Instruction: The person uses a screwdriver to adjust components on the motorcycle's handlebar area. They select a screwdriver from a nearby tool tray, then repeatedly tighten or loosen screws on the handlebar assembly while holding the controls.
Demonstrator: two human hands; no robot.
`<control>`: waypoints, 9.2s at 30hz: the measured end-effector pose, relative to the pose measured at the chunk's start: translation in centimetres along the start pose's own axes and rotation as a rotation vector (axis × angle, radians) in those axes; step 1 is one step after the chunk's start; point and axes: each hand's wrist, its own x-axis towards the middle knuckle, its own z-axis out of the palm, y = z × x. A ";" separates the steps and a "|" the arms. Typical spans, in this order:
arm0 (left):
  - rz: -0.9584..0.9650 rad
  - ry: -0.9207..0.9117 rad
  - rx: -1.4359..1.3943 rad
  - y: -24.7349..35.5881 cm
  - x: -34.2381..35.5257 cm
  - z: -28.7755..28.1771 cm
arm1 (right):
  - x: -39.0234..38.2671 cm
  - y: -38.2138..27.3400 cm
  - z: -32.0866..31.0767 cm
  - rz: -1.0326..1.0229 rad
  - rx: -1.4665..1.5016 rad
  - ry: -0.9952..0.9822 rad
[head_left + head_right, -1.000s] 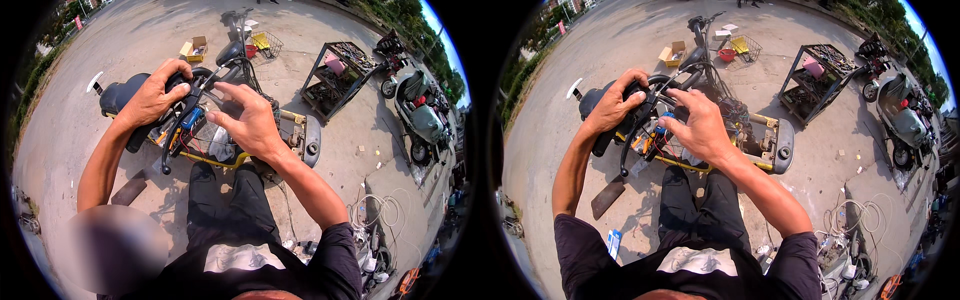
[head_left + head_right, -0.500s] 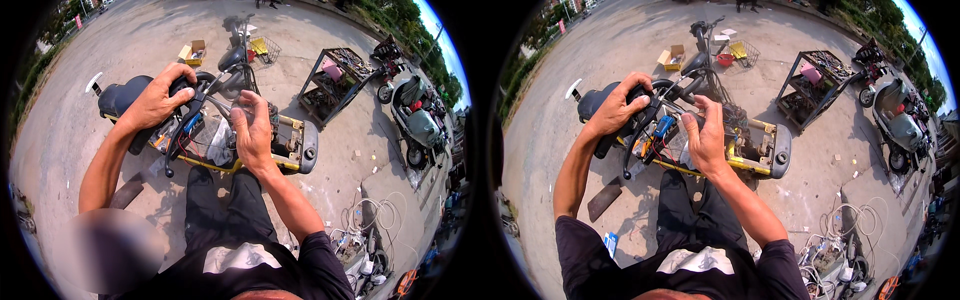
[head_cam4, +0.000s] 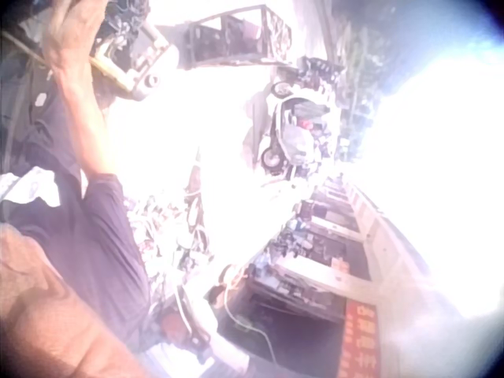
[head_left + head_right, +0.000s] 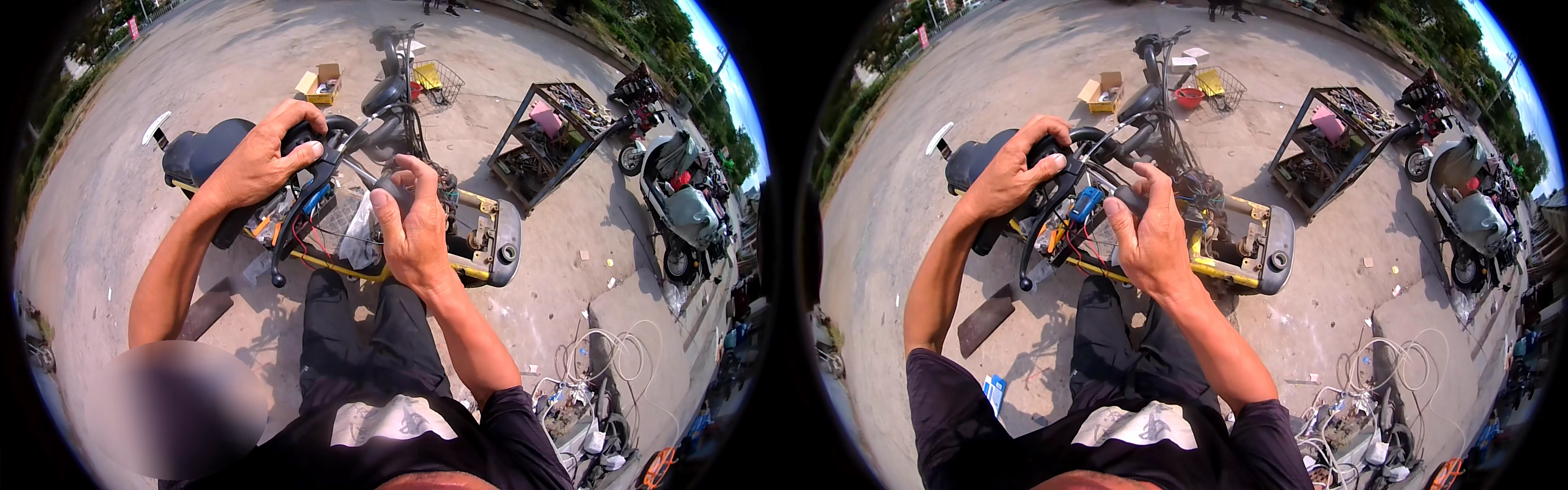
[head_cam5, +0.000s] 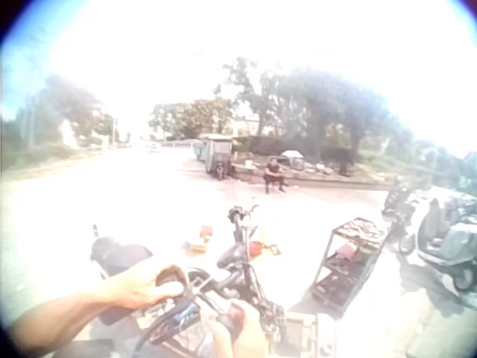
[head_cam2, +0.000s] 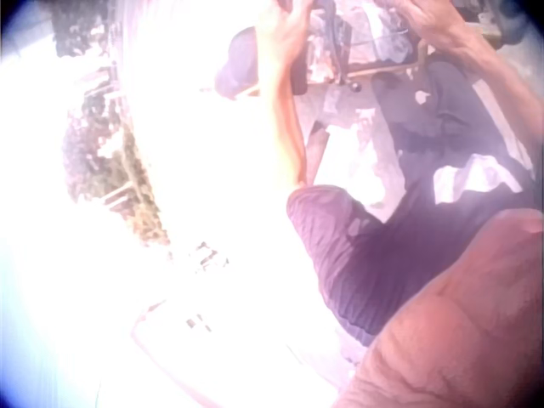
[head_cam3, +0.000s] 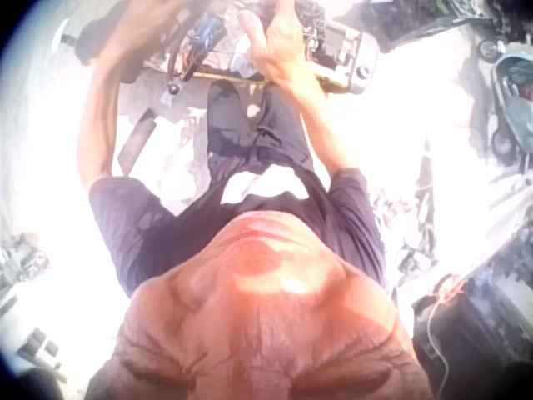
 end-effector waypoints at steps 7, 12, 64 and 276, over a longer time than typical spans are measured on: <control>-0.013 0.010 -0.033 0.2 0.1 0.2 | 0.7 2.3 -0.5 -0.425 -0.205 -0.081; -0.034 0.005 -0.022 0.3 0.0 0.2 | 0.9 0.6 0.1 -0.282 -0.175 0.064; -0.014 0.007 -0.041 0.4 0.0 0.0 | 0.4 0.3 0.4 -0.314 -0.130 0.041; -0.734 0.093 -0.986 -0.2 -1.0 -1.0 | 6.6 -3.5 2.1 1.485 0.710 -0.093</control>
